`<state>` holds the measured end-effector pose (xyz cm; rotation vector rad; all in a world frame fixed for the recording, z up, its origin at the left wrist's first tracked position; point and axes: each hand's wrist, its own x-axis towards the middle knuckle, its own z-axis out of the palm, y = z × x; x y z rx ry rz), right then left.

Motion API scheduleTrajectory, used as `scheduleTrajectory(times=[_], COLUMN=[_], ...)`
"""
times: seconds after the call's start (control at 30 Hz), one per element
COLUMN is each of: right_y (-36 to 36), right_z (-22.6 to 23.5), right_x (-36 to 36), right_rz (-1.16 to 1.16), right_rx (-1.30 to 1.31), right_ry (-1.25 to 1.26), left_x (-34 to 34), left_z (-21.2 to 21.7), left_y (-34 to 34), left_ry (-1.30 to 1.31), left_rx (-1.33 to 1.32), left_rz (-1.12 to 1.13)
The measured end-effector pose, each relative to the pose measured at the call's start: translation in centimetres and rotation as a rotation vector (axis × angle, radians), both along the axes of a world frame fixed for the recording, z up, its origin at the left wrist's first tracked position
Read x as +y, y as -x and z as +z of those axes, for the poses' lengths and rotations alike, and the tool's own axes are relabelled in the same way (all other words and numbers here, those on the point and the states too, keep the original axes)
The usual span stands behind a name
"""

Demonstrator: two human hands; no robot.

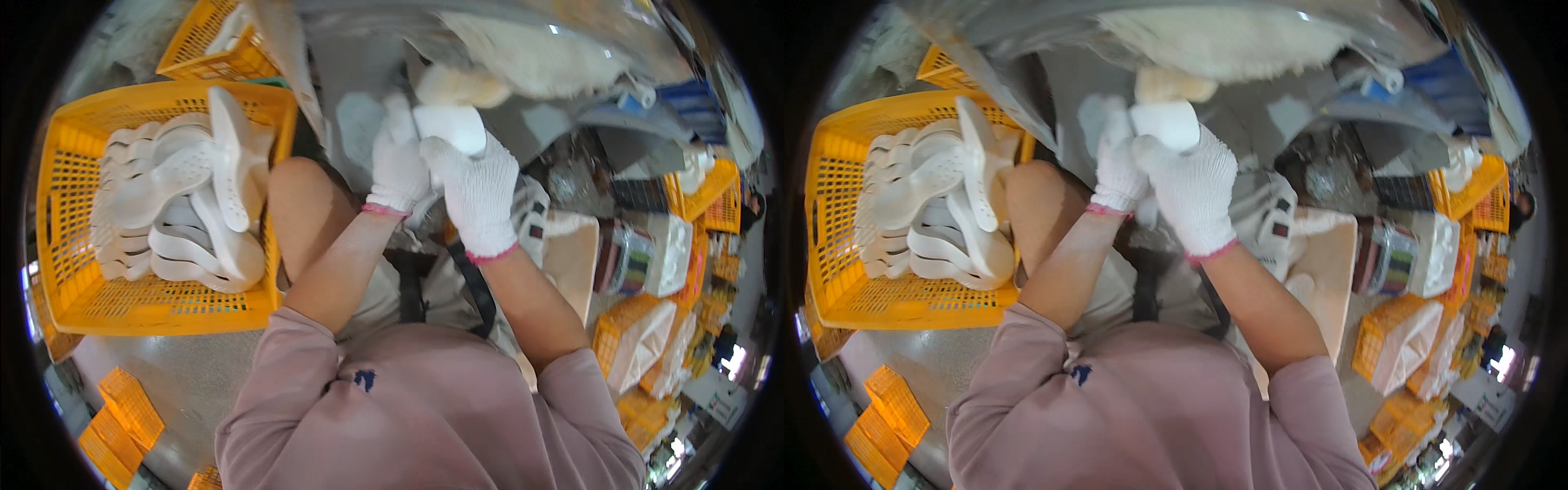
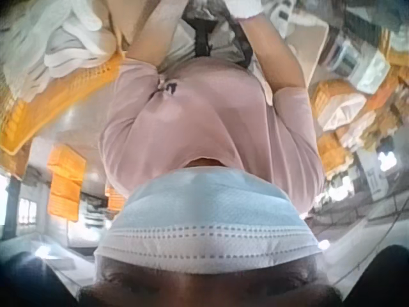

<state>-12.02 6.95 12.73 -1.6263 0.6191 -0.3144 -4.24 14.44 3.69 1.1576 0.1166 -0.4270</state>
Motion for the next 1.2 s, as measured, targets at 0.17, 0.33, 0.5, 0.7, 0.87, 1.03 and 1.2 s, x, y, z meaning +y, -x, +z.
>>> scheduleTrajectory(times=[0.17,0.33,0.5,0.7,0.87,1.03,1.2], right_y=[-1.5,-2.0,-0.8,5.6,2.4,3.7,8.1], right_z=[-2.0,-0.4,-1.0,4.2,6.2,6.8,5.1], right_x=[-0.4,-0.6,-1.6,-0.3,-0.8,-0.5,-3.2], right_rz=[0.013,0.069,0.033,0.357,0.734,0.607,0.375], right_rx=[0.037,0.020,0.013,0.414,0.444,0.423,0.354], right_ry=[0.123,0.424,0.276,0.438,1.099,0.779,0.366], left_x=[0.9,0.4,0.0,-3.3,-4.9,-2.7,-2.4], left_z=[-1.7,-0.1,-2.0,-7.3,-5.7,-3.3,-1.5], left_y=[-1.1,-1.3,-1.0,-0.6,-5.0,-2.0,-1.3], left_ry=[-0.818,-0.888,-0.546,-0.018,-0.373,-0.346,-0.093], left_rx=[-0.781,-0.683,-0.654,-0.136,-0.515,-0.126,0.041], left_rz=[-0.076,-0.150,-0.204,-0.096,-0.347,-0.220,-0.097])
